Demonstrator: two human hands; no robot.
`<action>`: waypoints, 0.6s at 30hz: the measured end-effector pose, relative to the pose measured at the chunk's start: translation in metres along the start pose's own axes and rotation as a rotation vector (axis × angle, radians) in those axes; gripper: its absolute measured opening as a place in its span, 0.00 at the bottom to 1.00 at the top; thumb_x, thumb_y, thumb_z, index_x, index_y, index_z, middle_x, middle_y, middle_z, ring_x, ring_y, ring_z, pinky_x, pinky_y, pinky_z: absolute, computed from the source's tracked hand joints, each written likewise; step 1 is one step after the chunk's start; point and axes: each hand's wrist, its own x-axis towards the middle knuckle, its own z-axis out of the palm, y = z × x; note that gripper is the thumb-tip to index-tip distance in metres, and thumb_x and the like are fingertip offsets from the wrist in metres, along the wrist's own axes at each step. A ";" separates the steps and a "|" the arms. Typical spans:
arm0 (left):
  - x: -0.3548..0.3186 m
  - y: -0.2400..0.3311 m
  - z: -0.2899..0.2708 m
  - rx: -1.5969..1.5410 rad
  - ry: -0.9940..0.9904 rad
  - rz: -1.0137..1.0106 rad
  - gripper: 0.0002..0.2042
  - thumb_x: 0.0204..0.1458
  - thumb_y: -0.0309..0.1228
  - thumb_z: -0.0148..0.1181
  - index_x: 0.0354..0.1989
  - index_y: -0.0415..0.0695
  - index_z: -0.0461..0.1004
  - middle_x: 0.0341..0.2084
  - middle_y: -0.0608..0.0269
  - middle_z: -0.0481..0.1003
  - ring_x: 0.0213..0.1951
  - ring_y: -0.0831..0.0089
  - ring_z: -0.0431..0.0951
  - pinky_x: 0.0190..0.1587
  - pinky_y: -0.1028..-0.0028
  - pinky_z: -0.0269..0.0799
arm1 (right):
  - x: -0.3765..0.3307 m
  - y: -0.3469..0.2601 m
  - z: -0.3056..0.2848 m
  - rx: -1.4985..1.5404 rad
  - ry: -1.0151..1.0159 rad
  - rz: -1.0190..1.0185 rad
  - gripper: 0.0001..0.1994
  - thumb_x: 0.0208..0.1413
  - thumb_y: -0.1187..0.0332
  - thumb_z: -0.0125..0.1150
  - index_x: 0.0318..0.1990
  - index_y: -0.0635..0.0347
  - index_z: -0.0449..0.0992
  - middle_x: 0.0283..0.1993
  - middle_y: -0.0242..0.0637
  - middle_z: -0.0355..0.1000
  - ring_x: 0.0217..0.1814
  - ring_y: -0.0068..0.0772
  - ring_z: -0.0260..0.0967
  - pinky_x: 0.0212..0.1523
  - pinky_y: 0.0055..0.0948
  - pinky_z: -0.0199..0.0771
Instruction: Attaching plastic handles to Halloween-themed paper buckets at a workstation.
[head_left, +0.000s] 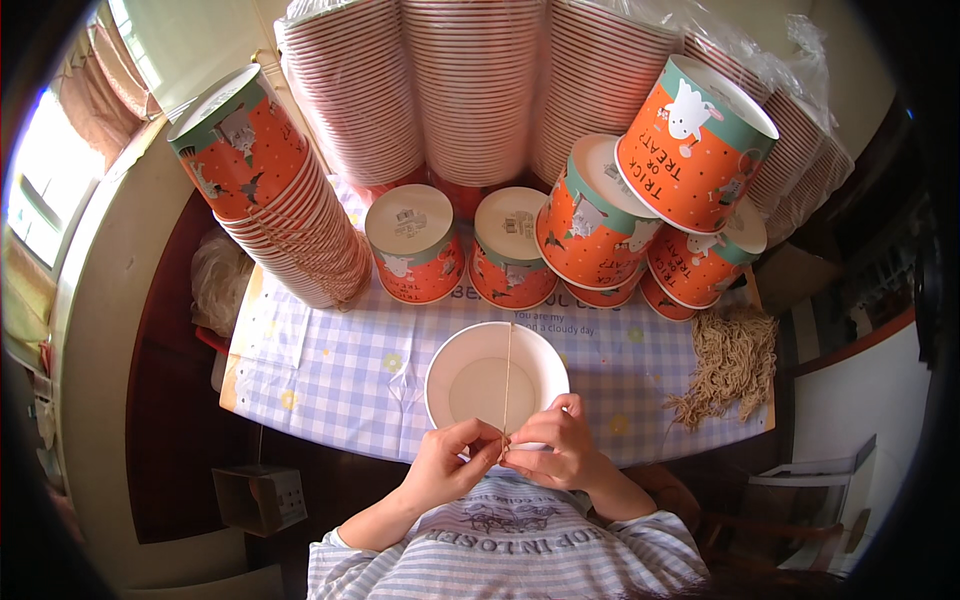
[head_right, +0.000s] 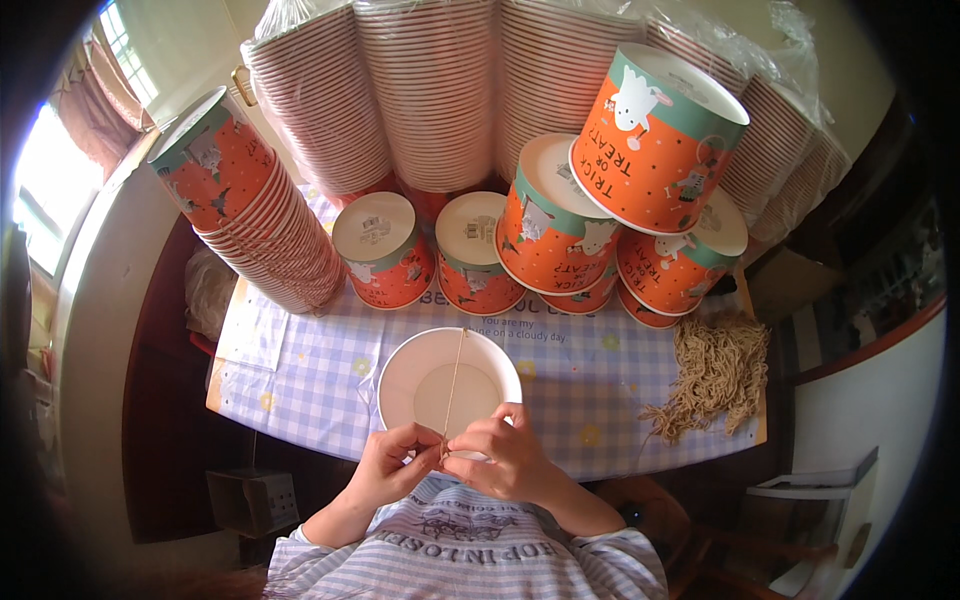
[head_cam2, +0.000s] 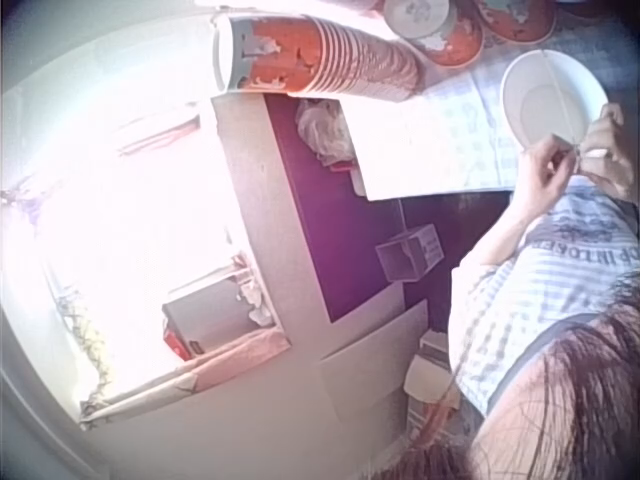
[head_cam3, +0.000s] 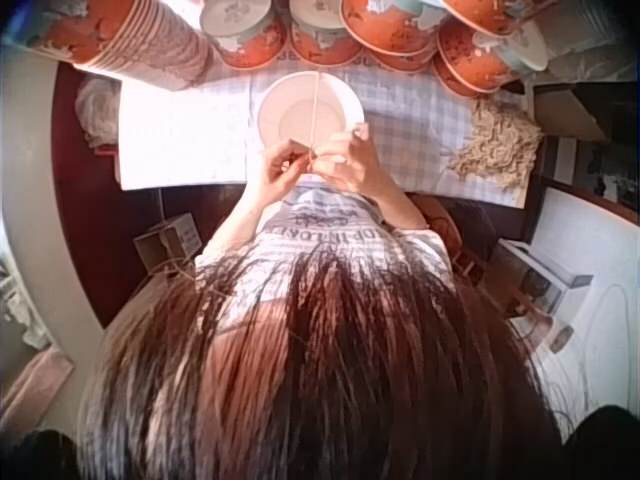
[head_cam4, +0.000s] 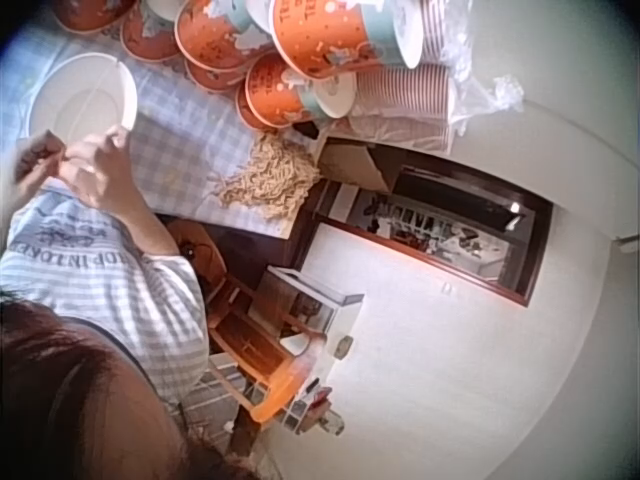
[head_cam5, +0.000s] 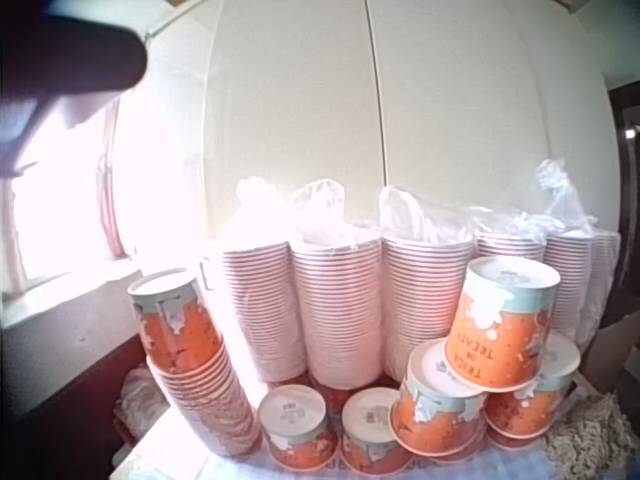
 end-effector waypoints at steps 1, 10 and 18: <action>0.000 0.000 0.000 -0.013 0.003 0.000 0.03 0.49 0.23 0.56 0.30 0.36 0.71 0.22 0.60 0.75 0.24 0.78 0.75 0.27 0.79 0.70 | 0.000 0.000 0.000 0.000 0.000 0.000 0.15 0.37 0.64 0.70 0.35 0.46 0.72 0.41 0.22 0.66 0.38 0.21 0.66 0.42 0.33 0.54; -0.001 -0.002 -0.002 0.001 -0.010 -0.019 0.03 0.49 0.22 0.55 0.30 0.36 0.71 0.22 0.60 0.75 0.24 0.79 0.75 0.28 0.80 0.70 | 0.000 0.012 -0.002 0.134 0.049 0.180 0.14 0.40 0.67 0.68 0.36 0.48 0.73 0.37 0.25 0.68 0.38 0.25 0.65 0.43 0.32 0.55; -0.003 -0.003 -0.002 -0.021 -0.018 -0.032 0.03 0.49 0.22 0.55 0.30 0.36 0.71 0.23 0.60 0.75 0.25 0.78 0.75 0.28 0.79 0.71 | 0.004 0.016 -0.002 0.061 -0.012 0.091 0.15 0.38 0.71 0.66 0.37 0.47 0.75 0.38 0.21 0.71 0.39 0.22 0.66 0.43 0.33 0.55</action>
